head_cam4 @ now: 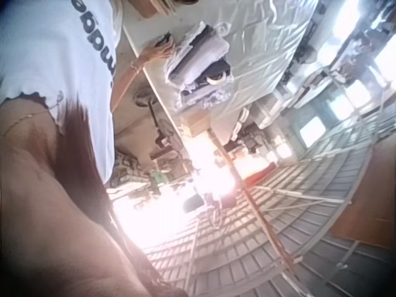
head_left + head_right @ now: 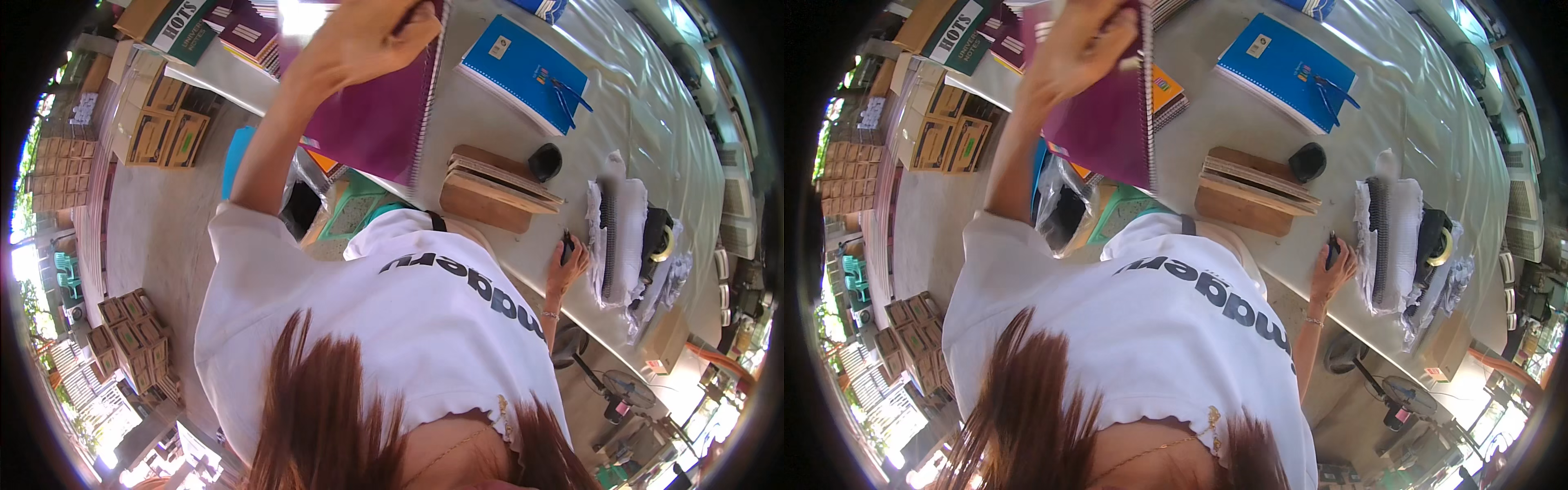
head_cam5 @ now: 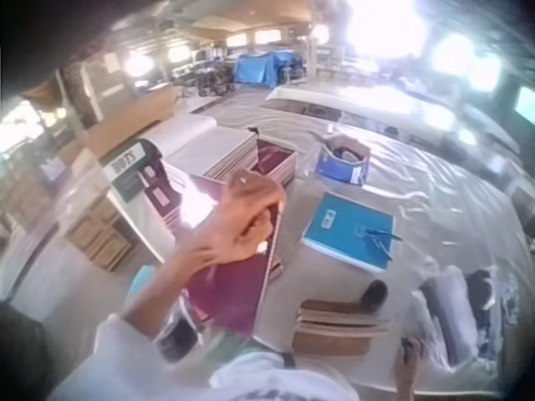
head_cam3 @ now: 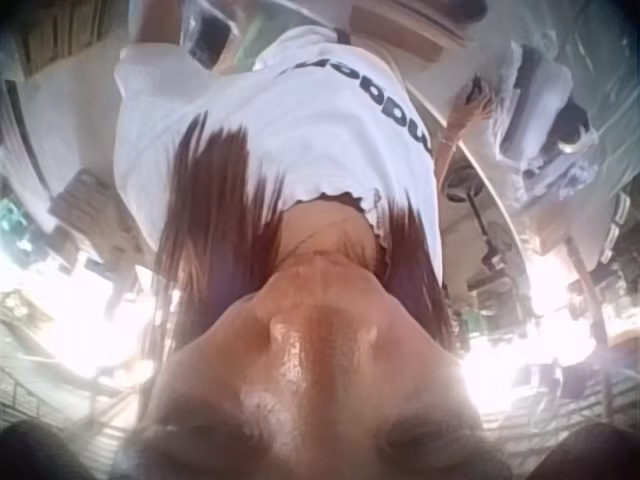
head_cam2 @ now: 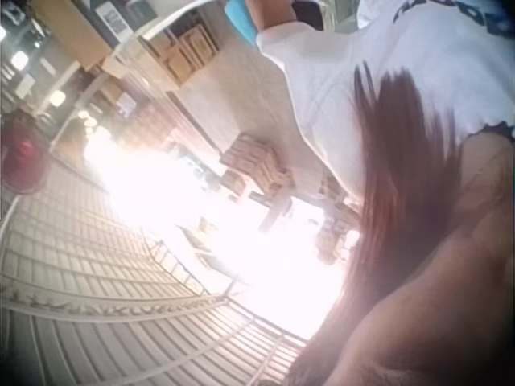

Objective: The person assembles spiral-bound notebooks by aligning a cover and pages on a wooden stand, threading a plastic coil through the holes, and trimming the excess coil with pliers.

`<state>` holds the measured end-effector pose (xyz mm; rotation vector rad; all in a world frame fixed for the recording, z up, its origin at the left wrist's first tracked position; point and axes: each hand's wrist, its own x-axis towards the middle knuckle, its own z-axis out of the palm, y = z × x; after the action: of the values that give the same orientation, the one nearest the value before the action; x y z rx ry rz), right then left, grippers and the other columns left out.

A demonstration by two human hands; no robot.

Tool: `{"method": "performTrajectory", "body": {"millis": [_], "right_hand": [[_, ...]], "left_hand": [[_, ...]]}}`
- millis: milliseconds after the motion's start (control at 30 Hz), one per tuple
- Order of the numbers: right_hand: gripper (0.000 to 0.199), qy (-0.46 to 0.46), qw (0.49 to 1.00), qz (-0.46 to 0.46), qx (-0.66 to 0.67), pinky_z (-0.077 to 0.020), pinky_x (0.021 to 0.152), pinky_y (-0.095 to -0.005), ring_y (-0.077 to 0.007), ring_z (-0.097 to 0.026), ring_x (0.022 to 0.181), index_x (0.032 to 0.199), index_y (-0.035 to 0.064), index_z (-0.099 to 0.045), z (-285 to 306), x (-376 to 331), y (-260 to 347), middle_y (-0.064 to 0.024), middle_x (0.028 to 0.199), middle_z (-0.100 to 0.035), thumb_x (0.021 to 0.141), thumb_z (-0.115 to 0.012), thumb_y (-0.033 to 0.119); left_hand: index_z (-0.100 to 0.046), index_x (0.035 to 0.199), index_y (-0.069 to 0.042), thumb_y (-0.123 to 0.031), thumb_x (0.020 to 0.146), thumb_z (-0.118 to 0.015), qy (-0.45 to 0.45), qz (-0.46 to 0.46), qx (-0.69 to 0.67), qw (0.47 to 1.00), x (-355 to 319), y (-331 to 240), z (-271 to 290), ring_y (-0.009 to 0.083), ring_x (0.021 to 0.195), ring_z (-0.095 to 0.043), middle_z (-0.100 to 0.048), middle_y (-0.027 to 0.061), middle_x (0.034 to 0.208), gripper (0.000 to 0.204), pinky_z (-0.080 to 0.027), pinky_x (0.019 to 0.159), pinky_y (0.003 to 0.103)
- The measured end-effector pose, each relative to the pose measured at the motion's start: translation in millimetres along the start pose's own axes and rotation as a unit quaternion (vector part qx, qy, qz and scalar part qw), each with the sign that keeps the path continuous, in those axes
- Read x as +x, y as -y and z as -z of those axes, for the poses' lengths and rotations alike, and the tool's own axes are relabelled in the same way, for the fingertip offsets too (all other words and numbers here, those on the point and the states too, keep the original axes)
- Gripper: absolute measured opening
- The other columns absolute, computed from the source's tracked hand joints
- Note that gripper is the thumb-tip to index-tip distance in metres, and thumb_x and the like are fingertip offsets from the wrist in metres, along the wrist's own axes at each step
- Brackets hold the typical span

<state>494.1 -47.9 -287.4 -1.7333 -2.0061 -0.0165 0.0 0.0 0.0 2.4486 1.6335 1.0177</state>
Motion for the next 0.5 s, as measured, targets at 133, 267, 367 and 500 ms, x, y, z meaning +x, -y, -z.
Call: {"method": "performTrajectory", "body": {"millis": [133, 267, 367, 500], "right_hand": [[0.036, 0.016, 1.000, -0.001, -0.003, -0.0315, 0.100, -0.0465, -0.0306, -0.045, 0.115, 0.117, 0.0122, -0.056, 8.2, -5.1, -3.9, -0.0105, 0.115, -0.053, 0.085, -0.066, 0.025], [0.035, 0.006, 1.000, -0.019, -0.001, -0.0322, 0.100, -0.0462, -0.0305, -0.045, 0.114, 0.116, 0.0120, -0.057, 1.7, -2.2, 6.9, -0.0103, 0.115, -0.053, 0.085, -0.066, 0.024], [0.034, 0.002, 1.000, -0.014, 0.000, -0.0329, 0.099, -0.0461, -0.0307, -0.046, 0.114, 0.116, 0.0121, -0.057, 4.1, 0.2, 11.0, -0.0102, 0.115, -0.054, 0.085, -0.066, 0.024], [0.034, -0.001, 1.000, -0.014, 0.000, -0.0336, 0.098, -0.0457, -0.0307, -0.046, 0.113, 0.115, 0.0122, -0.057, 4.7, 1.4, 7.4, -0.0100, 0.114, -0.054, 0.084, -0.066, 0.023]], "left_hand": [[-0.047, 0.131, -0.016, -0.042, 0.094, -0.047, 0.060, 0.031, 0.058, 0.996, -43.7, 59.8, -53.8, 0.0274, 0.130, -0.036, -0.044, 0.0108, 0.134, 0.046, -0.013, 0.111, 0.052], [-0.047, 0.135, -0.023, -0.052, 0.095, -0.042, 0.032, 0.181, 0.145, 0.972, -133.5, 100.4, -104.7, 0.0290, 0.133, -0.036, -0.044, 0.0094, 0.137, 0.050, -0.011, 0.112, 0.059], [-0.042, 0.140, -0.028, -0.059, 0.092, -0.041, 0.062, 0.238, 0.228, 0.942, -182.4, 106.0, -125.8, 0.0270, 0.138, -0.029, -0.035, 0.0074, 0.147, 0.057, -0.010, 0.113, 0.060], [-0.028, 0.147, -0.030, -0.060, 0.088, -0.045, 0.098, 0.272, 0.188, 0.939, -187.0, 114.9, -117.0, 0.0260, 0.144, -0.014, -0.019, 0.0062, 0.155, 0.068, -0.003, 0.115, 0.057]]}}
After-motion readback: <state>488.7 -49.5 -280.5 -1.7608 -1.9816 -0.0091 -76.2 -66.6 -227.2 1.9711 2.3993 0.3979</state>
